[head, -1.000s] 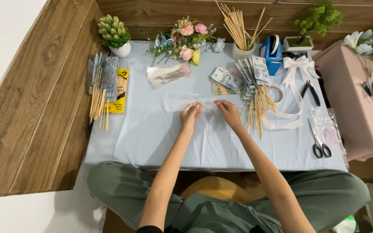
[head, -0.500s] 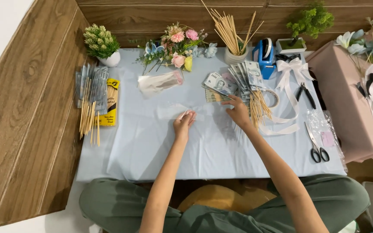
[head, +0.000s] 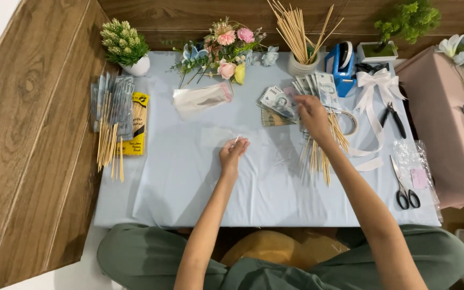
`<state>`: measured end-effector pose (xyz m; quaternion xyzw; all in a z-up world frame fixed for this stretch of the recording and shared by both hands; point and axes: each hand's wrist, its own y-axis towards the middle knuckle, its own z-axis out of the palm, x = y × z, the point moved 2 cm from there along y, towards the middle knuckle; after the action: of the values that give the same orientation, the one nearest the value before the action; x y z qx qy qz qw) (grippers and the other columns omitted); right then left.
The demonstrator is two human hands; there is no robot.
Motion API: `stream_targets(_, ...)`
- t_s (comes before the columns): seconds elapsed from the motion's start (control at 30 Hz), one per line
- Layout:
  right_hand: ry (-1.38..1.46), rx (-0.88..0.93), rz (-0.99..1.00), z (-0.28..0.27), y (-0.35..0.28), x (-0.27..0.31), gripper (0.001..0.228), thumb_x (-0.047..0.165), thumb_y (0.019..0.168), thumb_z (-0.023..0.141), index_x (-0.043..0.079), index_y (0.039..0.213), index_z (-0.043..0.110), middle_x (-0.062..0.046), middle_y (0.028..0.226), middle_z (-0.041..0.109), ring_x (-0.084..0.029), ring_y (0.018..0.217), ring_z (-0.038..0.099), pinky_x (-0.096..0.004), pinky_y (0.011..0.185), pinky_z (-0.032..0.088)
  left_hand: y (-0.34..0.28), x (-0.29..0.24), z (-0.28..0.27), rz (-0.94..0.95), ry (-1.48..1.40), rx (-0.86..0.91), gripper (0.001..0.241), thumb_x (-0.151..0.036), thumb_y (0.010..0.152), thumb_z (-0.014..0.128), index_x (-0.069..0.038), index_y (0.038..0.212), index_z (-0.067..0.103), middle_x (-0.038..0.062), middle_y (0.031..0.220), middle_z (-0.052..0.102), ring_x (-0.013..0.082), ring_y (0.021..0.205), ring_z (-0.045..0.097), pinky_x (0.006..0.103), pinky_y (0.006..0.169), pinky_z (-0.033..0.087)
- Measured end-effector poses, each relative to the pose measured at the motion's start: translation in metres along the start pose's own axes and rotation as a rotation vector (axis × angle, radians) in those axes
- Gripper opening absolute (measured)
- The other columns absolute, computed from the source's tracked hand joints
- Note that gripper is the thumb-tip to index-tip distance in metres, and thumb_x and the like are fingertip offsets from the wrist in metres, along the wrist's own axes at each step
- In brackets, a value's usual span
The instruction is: The person sits cross-legged at a table and wraps paper money in clear plastic sleeves. They insert the bills into the sleeves, fold the edges, and place wooden sticks on top of the wrapped items.
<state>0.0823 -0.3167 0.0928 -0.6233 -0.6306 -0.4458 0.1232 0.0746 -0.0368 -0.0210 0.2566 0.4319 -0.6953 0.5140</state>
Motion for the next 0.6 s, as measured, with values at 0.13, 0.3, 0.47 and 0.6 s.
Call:
stream_targets(0.13,-0.246,-0.046,-0.120,0.004,0.060,-0.040,0.028,0.002,0.098,0.064,0.014,0.120,0.075,-0.010,0.114,0.065,-0.033,0.105,0.067,-0.043,0.091,0.053,-0.004,0.001,-0.002,0.012,-0.008,-0.004,0.036,-0.014,0.091,0.077,0.006,0.117,0.065,0.024,0.104,0.073,0.0321,0.102,0.073,0.0403,0.096,0.057)
stream_targets(0.3,-0.292,0.138,-0.039,0.043,0.127,-0.106,0.042,0.010,0.094,0.067,0.004,0.136,0.065,-0.022,0.137,0.053,-0.045,0.117,0.061,-0.050,0.102,0.051,-0.006,0.000,0.000,0.010,-0.037,0.000,0.032,-0.012,0.092,0.076,0.005,0.117,0.064,0.023,0.102,0.074,0.0298,0.097,0.075,0.0331,0.090,0.060)
stream_targets(0.47,-0.373,0.232,-0.102,0.064,0.171,-0.114,0.046,0.000,0.092,0.063,-0.009,0.136,0.053,-0.032,0.147,0.036,-0.058,0.122,0.050,-0.060,0.104,0.045,-0.007,-0.001,0.001,-0.008,-0.063,-0.016,0.034,-0.017,0.087,0.078,0.002,0.112,0.067,0.021,0.101,0.075,0.0275,0.095,0.075,0.0324,0.090,0.060)
stream_targets(0.6,-0.412,0.242,-0.069,0.069,0.178,-0.124,0.047,-0.001,0.094,0.056,-0.012,0.139,0.049,-0.031,0.151,0.030,-0.063,0.125,0.040,-0.065,0.101,0.040,-0.021,-0.020,0.012,-0.071,-0.026,-0.046,0.038,-0.022,0.083,0.078,0.001,0.111,0.068,0.019,0.103,0.076,0.0264,0.096,0.075,0.0334,0.094,0.058)
